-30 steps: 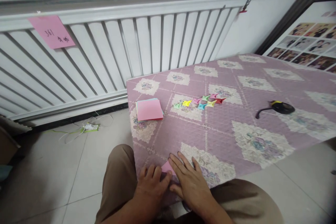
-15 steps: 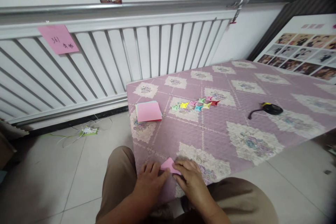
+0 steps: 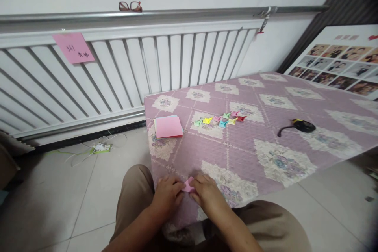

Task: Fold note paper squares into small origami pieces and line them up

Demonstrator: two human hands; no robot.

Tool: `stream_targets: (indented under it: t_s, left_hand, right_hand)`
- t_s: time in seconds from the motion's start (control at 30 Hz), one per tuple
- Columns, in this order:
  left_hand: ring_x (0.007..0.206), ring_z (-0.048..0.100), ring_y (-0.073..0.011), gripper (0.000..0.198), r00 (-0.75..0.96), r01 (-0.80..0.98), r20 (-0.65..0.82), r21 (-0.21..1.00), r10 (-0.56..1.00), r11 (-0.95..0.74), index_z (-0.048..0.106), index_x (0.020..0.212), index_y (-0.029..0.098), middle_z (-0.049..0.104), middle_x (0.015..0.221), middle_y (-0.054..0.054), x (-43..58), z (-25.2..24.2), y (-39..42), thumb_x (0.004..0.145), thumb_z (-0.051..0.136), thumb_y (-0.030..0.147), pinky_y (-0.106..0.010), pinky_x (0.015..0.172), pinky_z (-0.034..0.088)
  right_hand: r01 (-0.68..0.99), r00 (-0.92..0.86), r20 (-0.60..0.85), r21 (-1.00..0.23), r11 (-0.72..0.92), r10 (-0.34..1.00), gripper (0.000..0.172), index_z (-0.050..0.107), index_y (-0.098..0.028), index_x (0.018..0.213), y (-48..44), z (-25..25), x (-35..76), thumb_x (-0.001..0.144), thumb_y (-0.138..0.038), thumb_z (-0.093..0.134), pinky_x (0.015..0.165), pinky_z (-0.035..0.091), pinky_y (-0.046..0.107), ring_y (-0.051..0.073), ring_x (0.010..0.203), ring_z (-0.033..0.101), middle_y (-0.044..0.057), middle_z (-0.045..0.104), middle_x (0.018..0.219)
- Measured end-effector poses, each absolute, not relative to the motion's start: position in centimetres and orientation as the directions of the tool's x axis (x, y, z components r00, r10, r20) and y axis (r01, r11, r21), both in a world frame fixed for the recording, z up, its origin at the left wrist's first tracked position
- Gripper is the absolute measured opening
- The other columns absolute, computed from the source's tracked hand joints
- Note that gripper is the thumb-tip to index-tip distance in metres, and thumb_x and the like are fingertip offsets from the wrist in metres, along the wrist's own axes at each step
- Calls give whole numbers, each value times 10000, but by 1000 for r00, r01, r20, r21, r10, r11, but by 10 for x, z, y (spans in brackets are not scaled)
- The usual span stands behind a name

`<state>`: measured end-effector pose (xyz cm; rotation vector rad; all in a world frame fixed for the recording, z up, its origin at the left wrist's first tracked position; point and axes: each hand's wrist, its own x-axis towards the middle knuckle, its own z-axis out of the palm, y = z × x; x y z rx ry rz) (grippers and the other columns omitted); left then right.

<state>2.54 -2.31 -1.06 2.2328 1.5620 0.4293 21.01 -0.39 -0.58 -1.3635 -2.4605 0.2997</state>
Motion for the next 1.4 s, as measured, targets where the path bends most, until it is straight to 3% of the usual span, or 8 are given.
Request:
stream_targets:
  t_s: [0.6, 0.87, 1.03, 1.17, 1.27, 1.4]
  left_hand:
    - [935, 540, -189, 164, 342, 821, 21, 480, 940, -309, 664, 970, 259, 627, 986, -8, 24, -11, -15, 839, 572, 223, -323, 825, 372]
    - [910, 564, -179, 138, 310, 818, 44, 497, 950, -290, 675, 917, 248, 630, 922, -12, 27, -9, -12, 855, 554, 222, -317, 813, 390]
    - [841, 570, -174, 160, 300, 751, 89, 592, 950, -293, 678, 857, 224, 615, 855, -15, 27, -13, -6, 807, 554, 138, -302, 763, 424]
    - [953, 553, -187, 328, 202, 654, 185, 706, 962, -273, 605, 1087, 221, 582, 1030, -46, 29, -11, -8, 786, 534, 109, -334, 855, 448]
    - [1024, 527, -192, 381, 151, 606, 292, 728, 944, -322, 543, 1161, 214, 549, 1102, -65, 33, -3, -15, 804, 493, 93, -356, 911, 436]
    - [969, 540, -187, 355, 238, 600, 348, 682, 907, -419, 561, 1129, 230, 567, 1056, -54, 39, 8, -19, 824, 466, 77, -335, 860, 449]
  right_hand:
    - [714, -532, 144, -454, 533, 834, 139, 595, -196, 746, 3, 4, 212, 730, -59, 606, 712, 428, 260, 164, 798, 548, 8, 571, 796]
    - [771, -563, 150, -258, 582, 813, 101, 623, -196, 830, 1, 3, 209, 838, -121, 556, 730, 436, 273, 174, 807, 573, 24, 614, 823]
    - [811, -541, 143, -173, 559, 829, 113, 643, -180, 839, -3, 4, 201, 850, -131, 542, 695, 425, 298, 206, 781, 587, 46, 635, 807]
    - [863, -460, 156, -152, 482, 874, 126, 626, -174, 791, 0, 11, 200, 851, -129, 525, 649, 414, 283, 198, 742, 596, 52, 629, 783]
    - [891, -374, 175, -204, 405, 911, 162, 602, -185, 780, 4, 21, 200, 873, -138, 478, 621, 405, 265, 171, 691, 597, 36, 622, 755]
    - [882, -288, 168, -336, 329, 943, 191, 563, -210, 727, 3, 32, 197, 876, -171, 449, 602, 390, 254, 161, 679, 601, 19, 612, 725]
